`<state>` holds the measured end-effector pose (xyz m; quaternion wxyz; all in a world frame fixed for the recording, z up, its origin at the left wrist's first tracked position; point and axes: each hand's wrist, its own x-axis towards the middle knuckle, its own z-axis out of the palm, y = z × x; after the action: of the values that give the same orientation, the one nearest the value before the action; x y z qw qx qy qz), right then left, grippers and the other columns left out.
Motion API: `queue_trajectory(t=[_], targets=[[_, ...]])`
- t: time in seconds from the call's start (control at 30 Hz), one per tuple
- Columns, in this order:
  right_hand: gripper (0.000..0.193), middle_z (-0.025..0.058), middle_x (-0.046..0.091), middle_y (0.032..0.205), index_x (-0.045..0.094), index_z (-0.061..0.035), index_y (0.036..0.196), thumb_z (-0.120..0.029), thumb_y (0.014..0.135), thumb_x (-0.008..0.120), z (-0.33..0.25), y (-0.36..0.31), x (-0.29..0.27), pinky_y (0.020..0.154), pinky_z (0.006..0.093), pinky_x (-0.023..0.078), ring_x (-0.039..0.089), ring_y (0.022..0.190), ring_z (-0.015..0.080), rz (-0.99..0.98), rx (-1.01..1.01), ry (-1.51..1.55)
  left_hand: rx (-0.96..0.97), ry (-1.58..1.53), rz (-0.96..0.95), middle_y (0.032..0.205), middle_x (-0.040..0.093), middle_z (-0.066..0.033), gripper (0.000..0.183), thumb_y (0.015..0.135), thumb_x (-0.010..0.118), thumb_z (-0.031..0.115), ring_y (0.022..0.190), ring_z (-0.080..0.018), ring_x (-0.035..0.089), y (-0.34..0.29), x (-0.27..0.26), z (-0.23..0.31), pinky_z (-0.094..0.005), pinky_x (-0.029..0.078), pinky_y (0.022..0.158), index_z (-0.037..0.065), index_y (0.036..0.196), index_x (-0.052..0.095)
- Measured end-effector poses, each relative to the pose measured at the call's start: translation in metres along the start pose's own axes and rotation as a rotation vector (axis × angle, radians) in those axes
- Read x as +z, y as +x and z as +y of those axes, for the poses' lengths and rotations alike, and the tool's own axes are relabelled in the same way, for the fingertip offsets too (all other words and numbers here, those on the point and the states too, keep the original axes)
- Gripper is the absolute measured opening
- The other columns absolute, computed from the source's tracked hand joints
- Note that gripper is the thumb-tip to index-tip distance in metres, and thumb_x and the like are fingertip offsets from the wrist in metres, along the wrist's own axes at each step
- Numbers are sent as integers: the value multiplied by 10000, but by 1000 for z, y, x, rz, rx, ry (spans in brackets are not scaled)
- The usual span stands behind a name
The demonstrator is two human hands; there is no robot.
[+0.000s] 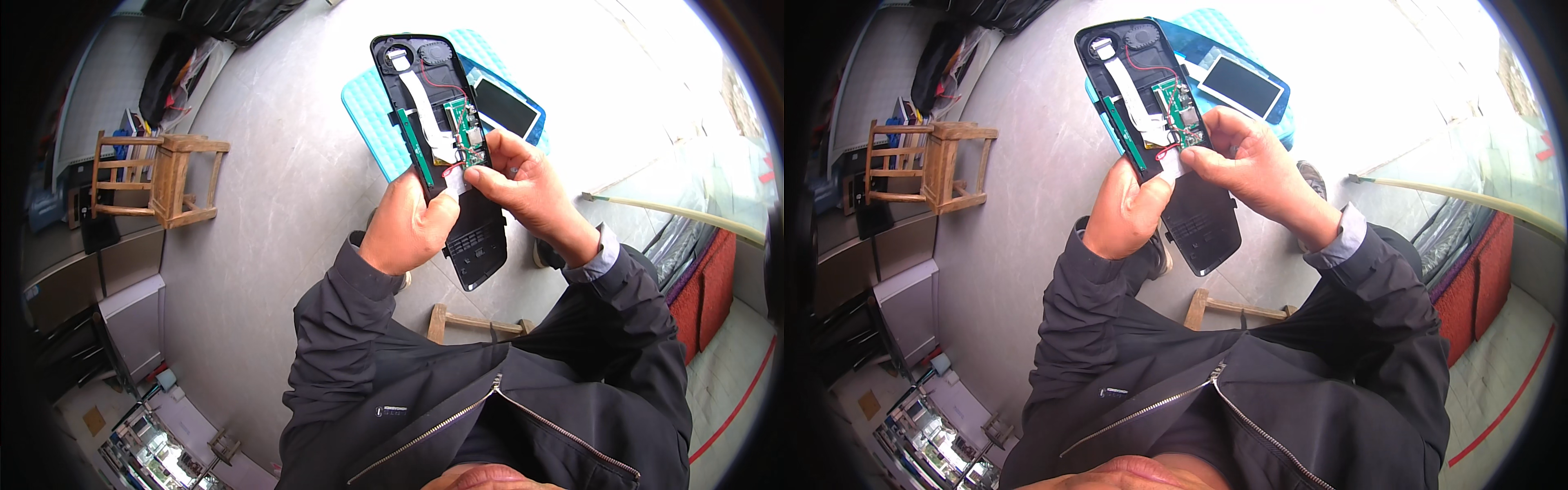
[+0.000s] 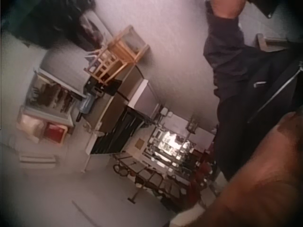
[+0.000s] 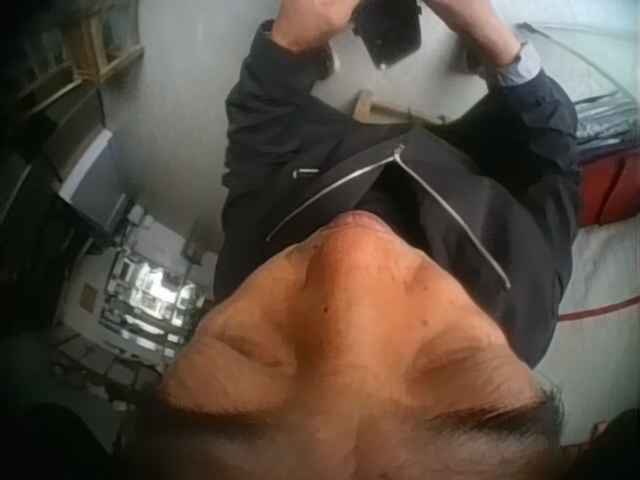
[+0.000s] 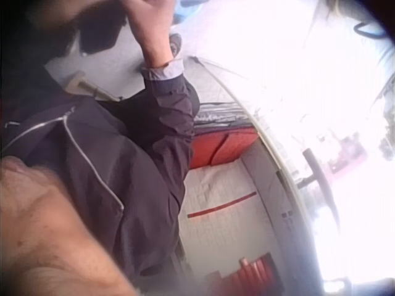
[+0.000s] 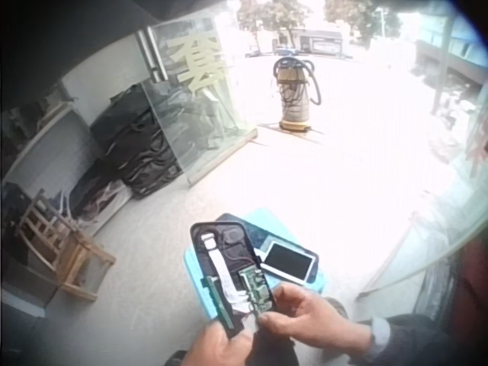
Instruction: The person holds a disassembled mobile phone and manipulates internal components with both hands. They adjust ribbon cables and connectors on the motherboard, occasionally repositioning the phone to access different areas.
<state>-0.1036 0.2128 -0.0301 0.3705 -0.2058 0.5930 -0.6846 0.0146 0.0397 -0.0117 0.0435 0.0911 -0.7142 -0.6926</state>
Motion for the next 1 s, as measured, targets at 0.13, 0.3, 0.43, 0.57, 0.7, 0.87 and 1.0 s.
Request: queue_trajectory(t=[0.13,0.3,0.43,0.57,0.7,0.87,1.0], targets=[[221,-53,694,985,678,-47,1157,-171,1000,771,-4,0,-1,802,221,510,609,894,15,7,4,-36,-159,-89,-113,1281,642,-110,434,983,498,2,1143,-170,620,-4,-9,7,-344,507,1020,-61,1408,556],[205,-51,687,983,675,-38,1163,-149,1002,736,-6,0,-1,799,213,503,602,893,11,-5,22,-51,-201,-160,-175,1412,604,-119,523,967,486,-15,1286,-186,594,-1,-9,13,-361,455,1143,-65,1487,505],[216,-42,687,1002,672,-24,1181,-144,1005,714,-10,-2,-1,818,217,507,605,913,15,-15,36,-24,-241,-186,-173,1422,605,-120,545,951,486,-14,1296,-190,592,-2,-8,17,-364,445,1158,-64,1494,505],[239,-31,694,1030,671,-13,1208,-134,1005,703,-12,-2,0,836,220,510,611,929,23,-19,42,1,-254,-186,-168,1401,616,-110,548,937,494,-3,1280,-181,593,-1,-8,18,-356,446,1149,-63,1481,522],[252,-26,698,1037,671,-9,1219,-130,1001,698,-13,-2,1,836,222,511,613,926,27,-25,43,33,-227,-166,-162,1375,624,-98,543,932,500,3,1245,-166,597,-1,-9,18,-342,459,1121,-64,1470,532],[265,-34,692,1012,674,-17,1224,-151,998,707,-11,-1,-1,794,213,490,596,895,20,-25,30,-26,-237,-150,-154,1357,626,-91,532,935,508,9,1214,-154,602,-1,-9,17,-334,473,1095,-61,1462,537],[265,-49,677,983,680,-29,1222,-162,995,715,-11,0,-2,758,206,468,575,866,11,-35,32,-65,-226,-138,-142,1344,629,-92,520,942,514,11,1203,-155,603,-2,-9,18,-335,474,1091,-60,1457,539]])
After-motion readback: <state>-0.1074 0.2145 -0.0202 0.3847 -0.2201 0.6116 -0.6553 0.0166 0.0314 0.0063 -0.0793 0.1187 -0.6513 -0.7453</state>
